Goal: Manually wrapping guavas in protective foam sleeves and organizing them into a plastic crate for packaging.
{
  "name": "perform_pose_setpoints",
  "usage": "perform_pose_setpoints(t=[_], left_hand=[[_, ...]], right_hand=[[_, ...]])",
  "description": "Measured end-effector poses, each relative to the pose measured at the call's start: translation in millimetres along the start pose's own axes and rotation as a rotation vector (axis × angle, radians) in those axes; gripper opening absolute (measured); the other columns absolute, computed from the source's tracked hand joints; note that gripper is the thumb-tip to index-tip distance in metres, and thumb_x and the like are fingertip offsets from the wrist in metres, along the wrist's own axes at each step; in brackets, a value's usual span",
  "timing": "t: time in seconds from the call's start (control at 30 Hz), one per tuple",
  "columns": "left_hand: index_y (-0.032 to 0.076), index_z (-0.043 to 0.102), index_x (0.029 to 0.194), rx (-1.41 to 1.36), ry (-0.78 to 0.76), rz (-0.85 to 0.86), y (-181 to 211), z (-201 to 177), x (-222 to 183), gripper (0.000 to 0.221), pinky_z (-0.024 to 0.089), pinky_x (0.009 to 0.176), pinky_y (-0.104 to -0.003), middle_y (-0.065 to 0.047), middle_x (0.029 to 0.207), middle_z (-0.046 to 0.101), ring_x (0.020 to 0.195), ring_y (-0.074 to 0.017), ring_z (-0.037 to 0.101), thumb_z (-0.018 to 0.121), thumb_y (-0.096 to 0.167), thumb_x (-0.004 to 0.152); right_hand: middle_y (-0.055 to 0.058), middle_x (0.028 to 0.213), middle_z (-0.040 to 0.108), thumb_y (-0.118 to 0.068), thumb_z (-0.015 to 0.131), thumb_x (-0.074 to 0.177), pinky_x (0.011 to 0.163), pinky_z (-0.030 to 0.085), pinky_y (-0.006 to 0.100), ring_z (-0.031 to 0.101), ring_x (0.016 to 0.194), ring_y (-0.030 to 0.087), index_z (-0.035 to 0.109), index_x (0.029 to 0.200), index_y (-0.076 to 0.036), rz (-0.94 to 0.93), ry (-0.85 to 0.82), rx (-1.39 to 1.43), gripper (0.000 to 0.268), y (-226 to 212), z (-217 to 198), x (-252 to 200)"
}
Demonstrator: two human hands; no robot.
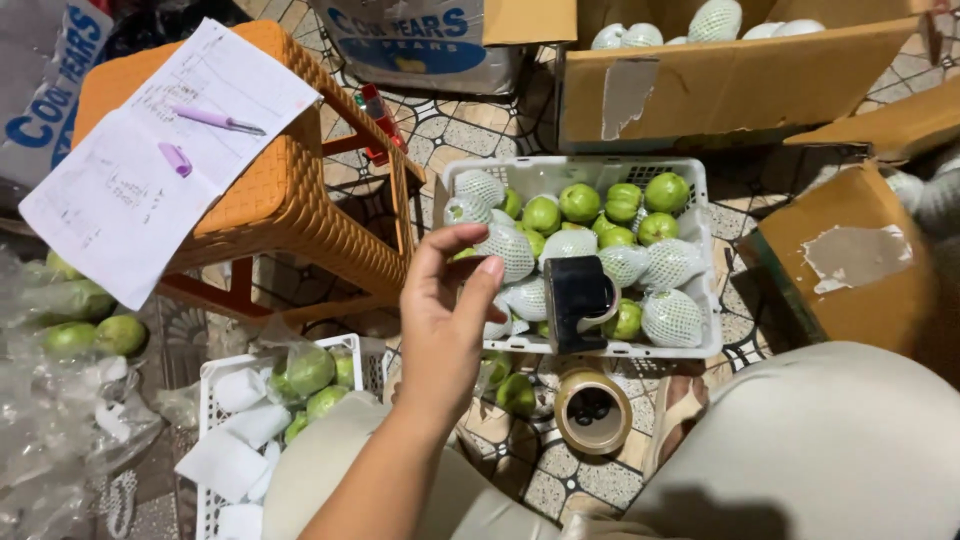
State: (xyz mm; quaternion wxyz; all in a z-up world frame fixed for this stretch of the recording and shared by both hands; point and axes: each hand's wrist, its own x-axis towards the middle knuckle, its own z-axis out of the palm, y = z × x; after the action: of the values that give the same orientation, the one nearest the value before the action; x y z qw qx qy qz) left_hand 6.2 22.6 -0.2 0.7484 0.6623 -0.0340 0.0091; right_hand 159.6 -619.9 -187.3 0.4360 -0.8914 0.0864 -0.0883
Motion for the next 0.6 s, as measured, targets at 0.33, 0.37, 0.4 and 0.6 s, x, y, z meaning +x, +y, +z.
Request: perform_pose_setpoints(t=[0.33,0.37,0.4,0.6], left_hand=[[0.013,0.057,0.121,0.436,-0.037,-0.219,-146,38,22,0.043,0.053,0.077,-0.038,-0.011,0.114,0.062,0.106,-0.0281,0.063,0.070,0.033,0.086],[0.017,0.052,0.130,0.745,-0.198,-0.431,-168,46,20,0.062,0.055,0.091,-0.051,-0.011,0.120,0.060,0.113,-0.0359,0.065,0.072,0.047,0.080],[0.017,0.052,0.130,0.749,-0.199,-0.432,-199,51,12,0.062,0.055,0.091,-0.051,-0.011,0.120,0.060,0.113,-0.0359,0.065,0.072,0.047,0.080],[0.005,0.037,0.141,0.916,-0.096,-0.714,-328,66,-6,0.064,0.053,0.088,-0.059,-0.019,0.128,0.049,0.118,-0.0425,0.057,0.058,0.046,0.095]], right_hand=[[0.029,0.137,0.059,-0.068,0.046,0.104,0.111,0.037,0.058,0.052,0.134,0.043,0.059,0.142,0.000,0.560,-0.126,-0.113,0.078,46,340,-135],[0.027,0.133,0.063,-0.067,0.036,0.107,0.110,0.037,0.057,0.055,0.132,0.040,0.063,0.136,0.000,0.690,-0.116,-0.099,0.078,82,370,-137],[0.027,0.133,0.063,-0.067,0.036,0.107,0.110,0.037,0.057,0.055,0.132,0.040,0.063,0.136,0.000,0.692,-0.117,-0.095,0.078,57,375,-157],[0.023,0.130,0.061,-0.073,0.009,0.102,0.102,0.042,0.066,0.059,0.120,0.046,0.050,0.146,-0.005,1.041,-0.238,0.485,0.091,-87,350,-204]])
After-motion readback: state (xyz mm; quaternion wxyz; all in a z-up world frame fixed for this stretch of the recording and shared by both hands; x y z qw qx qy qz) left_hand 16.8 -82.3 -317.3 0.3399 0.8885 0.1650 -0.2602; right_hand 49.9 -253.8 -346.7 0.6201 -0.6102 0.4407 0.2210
